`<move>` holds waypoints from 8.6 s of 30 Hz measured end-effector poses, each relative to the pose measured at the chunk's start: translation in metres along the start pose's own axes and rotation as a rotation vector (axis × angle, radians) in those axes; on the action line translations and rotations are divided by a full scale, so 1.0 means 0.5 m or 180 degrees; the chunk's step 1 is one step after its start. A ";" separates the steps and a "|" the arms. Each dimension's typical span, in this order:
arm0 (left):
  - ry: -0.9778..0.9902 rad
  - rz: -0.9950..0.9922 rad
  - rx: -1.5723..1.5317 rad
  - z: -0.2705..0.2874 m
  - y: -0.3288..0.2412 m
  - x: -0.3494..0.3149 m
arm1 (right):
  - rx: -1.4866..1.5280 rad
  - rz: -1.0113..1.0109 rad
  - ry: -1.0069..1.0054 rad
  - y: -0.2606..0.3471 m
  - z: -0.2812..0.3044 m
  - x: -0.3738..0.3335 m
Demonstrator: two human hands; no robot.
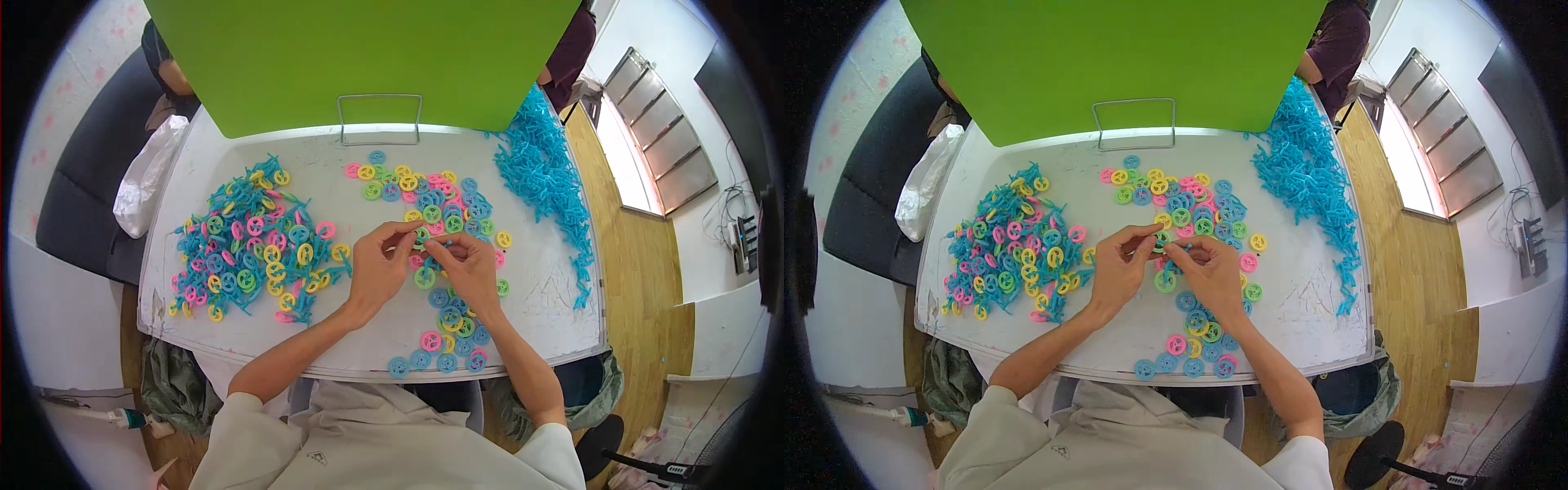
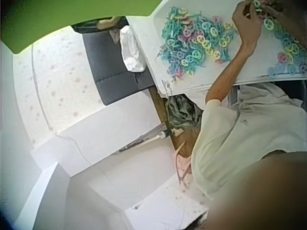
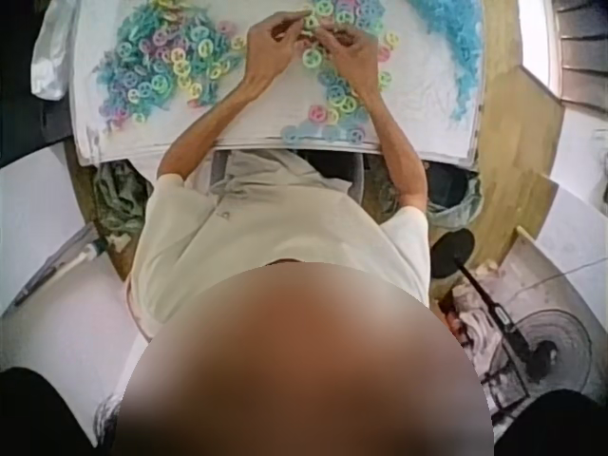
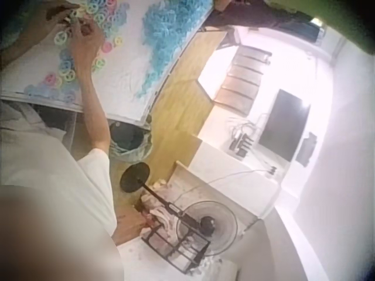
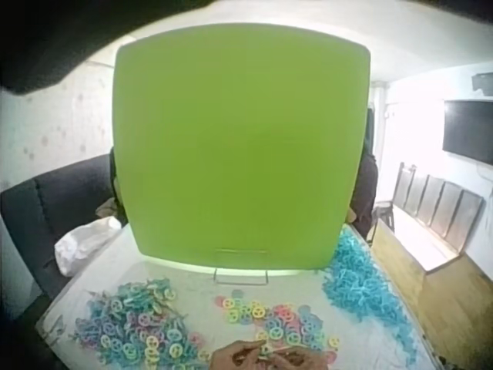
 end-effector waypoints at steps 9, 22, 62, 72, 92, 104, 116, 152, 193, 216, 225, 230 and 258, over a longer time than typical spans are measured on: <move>0.0098 0.0090 0.0309 -0.005 0.006 0.003 | -0.0662 0.0696 -0.0282 0.035 0.011 -0.011; -0.0118 0.0273 -0.0359 0.056 0.005 0.044 | -0.1227 0.1379 -0.0276 0.090 0.115 0.032; 0.0097 -0.0526 0.1319 -0.026 -0.032 -0.011 | -0.1324 0.0545 -0.1465 0.009 0.374 0.061; 0.0787 0.0874 -0.0614 -0.028 0.029 0.004 | 0.0257 0.0123 0.0393 -0.001 0.075 0.038; 0.0699 0.1157 -0.1161 -0.020 0.060 0.011 | 0.0410 0.0478 0.0537 0.003 -0.019 0.003; 0.0250 0.0288 -0.0766 0.009 0.017 0.010 | 0.0267 0.0229 0.0126 -0.001 0.014 0.012; 0.0528 0.0726 -0.0637 -0.016 0.053 0.011 | -0.0106 0.0828 0.0597 0.043 -0.023 -0.007; 0.0502 0.0642 0.0265 -0.012 0.046 0.014 | 0.0704 0.0082 0.0497 -0.025 -0.027 -0.001; -0.0093 0.0354 -0.1254 -0.002 0.016 -0.029 | 0.0682 -0.0152 -0.0161 -0.008 -0.027 -0.016; 0.0061 -0.0459 0.1210 -0.019 -0.014 0.009 | 0.0653 0.0997 0.0081 0.050 0.069 0.032; 0.0002 -0.2250 0.3368 -0.107 -0.015 0.011 | 0.0265 0.0437 -0.0287 0.033 0.102 0.041; 0.0139 -0.2217 0.3392 -0.095 -0.016 -0.022 | 0.0013 0.0248 -0.0141 0.024 0.081 0.034; 0.0752 0.1185 -0.0353 -0.013 0.073 0.030 | -0.0931 0.1351 0.0657 0.038 0.010 0.008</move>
Point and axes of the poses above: each hand's wrist, its own x-axis towards the middle knuckle, its own z-axis out of the back of the hand, y = z × x, the point moved 10 cm from there along x, towards the middle knuckle, and after that the axes turned 11 degrees about z, right-handed, at the moved point
